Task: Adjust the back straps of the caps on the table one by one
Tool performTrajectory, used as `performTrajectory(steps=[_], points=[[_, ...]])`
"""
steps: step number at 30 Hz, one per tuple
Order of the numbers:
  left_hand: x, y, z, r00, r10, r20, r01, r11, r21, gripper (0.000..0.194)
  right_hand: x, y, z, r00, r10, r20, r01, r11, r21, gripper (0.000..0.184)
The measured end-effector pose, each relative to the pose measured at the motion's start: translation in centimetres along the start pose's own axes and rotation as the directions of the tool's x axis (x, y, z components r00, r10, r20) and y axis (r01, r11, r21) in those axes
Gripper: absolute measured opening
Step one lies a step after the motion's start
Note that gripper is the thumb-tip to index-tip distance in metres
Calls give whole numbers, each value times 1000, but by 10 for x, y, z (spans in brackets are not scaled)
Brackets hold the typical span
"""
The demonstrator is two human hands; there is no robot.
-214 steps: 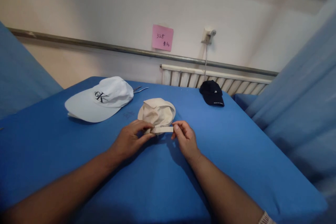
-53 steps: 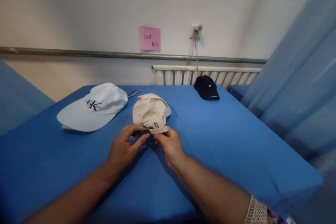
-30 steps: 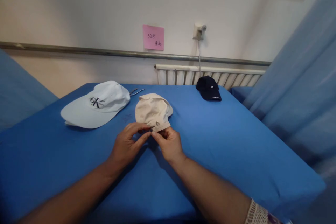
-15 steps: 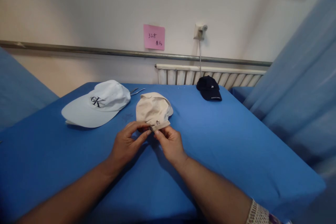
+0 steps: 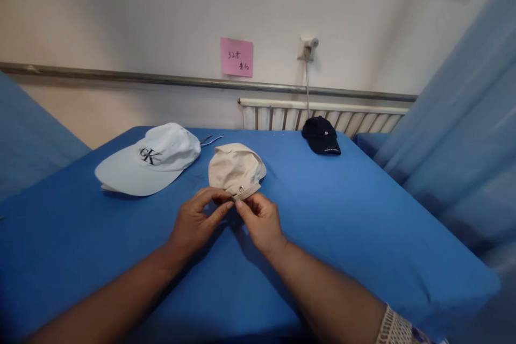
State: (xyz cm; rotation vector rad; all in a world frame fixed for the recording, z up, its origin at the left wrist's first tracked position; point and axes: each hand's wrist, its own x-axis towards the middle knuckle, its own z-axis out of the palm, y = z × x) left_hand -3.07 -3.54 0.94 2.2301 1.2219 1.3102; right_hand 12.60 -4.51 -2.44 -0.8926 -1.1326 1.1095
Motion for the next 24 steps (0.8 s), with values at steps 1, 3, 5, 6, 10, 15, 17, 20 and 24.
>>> performTrajectory(steps=[1,3,5,6,10,15,17,20,24], points=[[0,0,0,1000,-4,2,4,1000,-4,8,0,2,0,1000,-12,16,12,1000,7,19],[-1,0,0,1000,-10,7,10,1000,-12,8,0,5,0,999,-25,23,25,1000,11,21],[-2,-1,0,1000,-18,11,18,1000,-16,8,1,9,0,1000,-29,9,29,1000,1,21],[-2,-1,0,1000,-22,12,22,1000,-17,8,2,10,0,1000,-30,5,30,1000,-7,21],[-2,-3,2,999,-42,19,43,999,-13,7,3,12,1,1000,-27,8,28,999,-26,19],[-1,-2,2,997,-79,14,79,997,-20,8,3,13,0,999,-35,2,35,998,-57,17],[-1,-1,2,996,-89,13,89,995,-32,8,3,13,0,999,-38,-3,38,996,-77,14],[0,0,3,994,-106,8,106,993,-58,9,2,11,0,999,-40,-13,39,996,-85,14],[0,0,3,993,-121,5,121,990,-78,9,3,8,1,999,-41,-7,40,996,-85,14]])
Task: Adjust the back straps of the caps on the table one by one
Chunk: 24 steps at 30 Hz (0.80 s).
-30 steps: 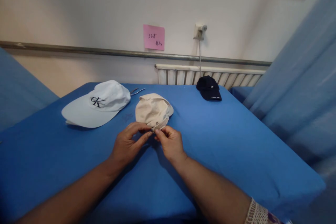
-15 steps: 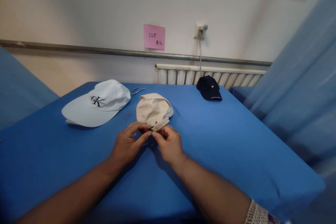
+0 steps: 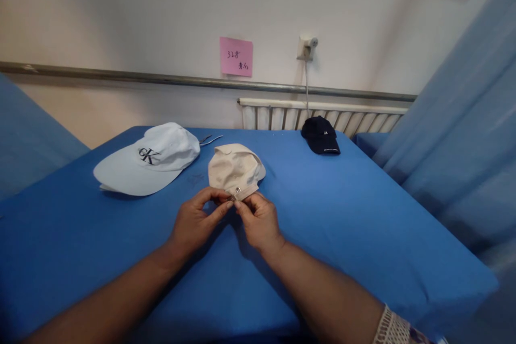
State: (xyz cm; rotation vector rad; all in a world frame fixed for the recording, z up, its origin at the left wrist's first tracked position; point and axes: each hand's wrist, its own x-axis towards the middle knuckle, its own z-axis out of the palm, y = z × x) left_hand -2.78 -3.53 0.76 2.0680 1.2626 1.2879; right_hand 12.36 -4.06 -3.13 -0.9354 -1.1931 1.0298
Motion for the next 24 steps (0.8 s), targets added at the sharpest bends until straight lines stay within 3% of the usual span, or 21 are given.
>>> performTrajectory(steps=[7,13,15,19,22,24], points=[[1,1,0,1000,16,2,-16,1000,8,11,2,2,1,997,-80,-1,79,983,-163,14],[4,1,1,998,34,52,-32,999,-43,26,0,-2,-1,981,-174,88,194,920,-340,13],[5,1,2,998,19,62,-12,995,-99,21,0,-2,-1,979,-176,107,202,919,-337,15],[8,-2,1,997,-55,60,67,970,-234,13,2,-1,0,990,-110,88,127,969,-214,11],[10,-4,-2,983,-166,79,183,922,-342,16,4,-2,1,998,50,50,-50,999,8,18],[10,-5,-3,966,-237,106,260,875,-409,19,5,-4,1,981,185,50,-191,964,184,25]])
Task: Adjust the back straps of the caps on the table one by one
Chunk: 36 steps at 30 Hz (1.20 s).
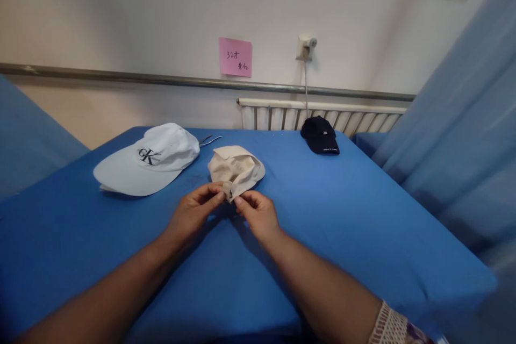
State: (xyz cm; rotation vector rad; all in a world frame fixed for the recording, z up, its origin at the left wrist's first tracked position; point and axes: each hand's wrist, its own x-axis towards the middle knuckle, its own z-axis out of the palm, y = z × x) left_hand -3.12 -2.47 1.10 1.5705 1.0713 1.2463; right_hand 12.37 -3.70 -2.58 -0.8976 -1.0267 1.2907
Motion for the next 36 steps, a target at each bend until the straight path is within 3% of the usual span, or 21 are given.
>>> performTrajectory(steps=[4,8,11,14,18,21,23,25,28,30,36], points=[[0,-2,2,995,-88,53,94,988,-121,22,1,-8,-1,979,201,34,-202,936,290,27],[1,-9,4,994,-95,49,101,984,-143,25,2,-11,-3,961,276,-4,-251,880,404,25],[1,-10,3,999,-26,48,28,999,-43,26,3,-13,-4,949,313,-42,-263,858,441,27],[-2,-7,3,983,142,120,-162,970,179,17,3,-15,-5,953,300,-47,-255,875,412,26],[-7,-4,8,924,338,180,-382,779,498,46,0,-16,-1,982,189,-29,-171,939,299,24],[-7,-6,10,908,378,180,-405,681,611,33,-1,-12,1,998,55,-14,-52,985,162,22],[-4,-8,9,919,359,165,-379,684,624,26,-1,-10,0,998,-55,-17,56,997,59,15],[-1,-8,6,945,303,121,-315,750,582,23,0,-8,-3,979,-205,-8,204,975,-87,10],[3,-8,0,976,193,99,-217,866,451,24,3,-10,-9,895,-439,80,438,831,-344,21],[5,-6,-3,981,148,123,-184,908,375,25,8,-10,-13,837,-522,164,533,709,-462,29],[12,-6,-7,992,40,121,-74,953,293,34,24,-4,-18,780,-510,362,609,488,-625,32]])
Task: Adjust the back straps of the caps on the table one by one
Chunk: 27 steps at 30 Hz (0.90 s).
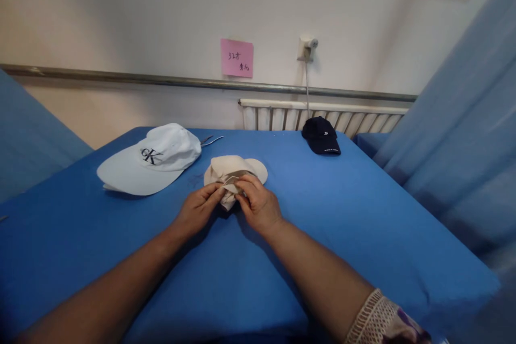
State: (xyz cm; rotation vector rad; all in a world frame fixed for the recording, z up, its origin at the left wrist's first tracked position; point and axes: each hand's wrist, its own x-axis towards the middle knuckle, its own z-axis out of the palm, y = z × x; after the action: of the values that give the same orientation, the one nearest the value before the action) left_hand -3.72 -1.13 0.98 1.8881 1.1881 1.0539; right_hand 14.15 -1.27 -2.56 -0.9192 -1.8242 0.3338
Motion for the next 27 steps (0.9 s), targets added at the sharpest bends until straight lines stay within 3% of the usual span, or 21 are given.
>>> performTrajectory(steps=[4,7,15,19,24,27], points=[[2,-2,-2,1000,-29,5,28,999,46,37,4,1,4,995,-85,56,93,983,-156,31],[2,-2,-4,1000,-27,7,27,995,96,36,7,1,4,996,-53,71,68,971,-228,28],[5,-4,-7,997,-55,-46,60,989,132,35,9,12,-13,981,178,79,-181,983,20,25],[6,-8,-7,995,-67,-74,74,992,98,37,5,2,-15,982,141,128,-139,990,-22,25],[3,-8,-6,998,-62,-21,64,995,75,38,1,-4,0,981,104,163,-76,982,-174,20],[4,-7,-8,999,-48,-11,49,991,123,37,2,0,5,981,115,154,-93,985,-146,27]])
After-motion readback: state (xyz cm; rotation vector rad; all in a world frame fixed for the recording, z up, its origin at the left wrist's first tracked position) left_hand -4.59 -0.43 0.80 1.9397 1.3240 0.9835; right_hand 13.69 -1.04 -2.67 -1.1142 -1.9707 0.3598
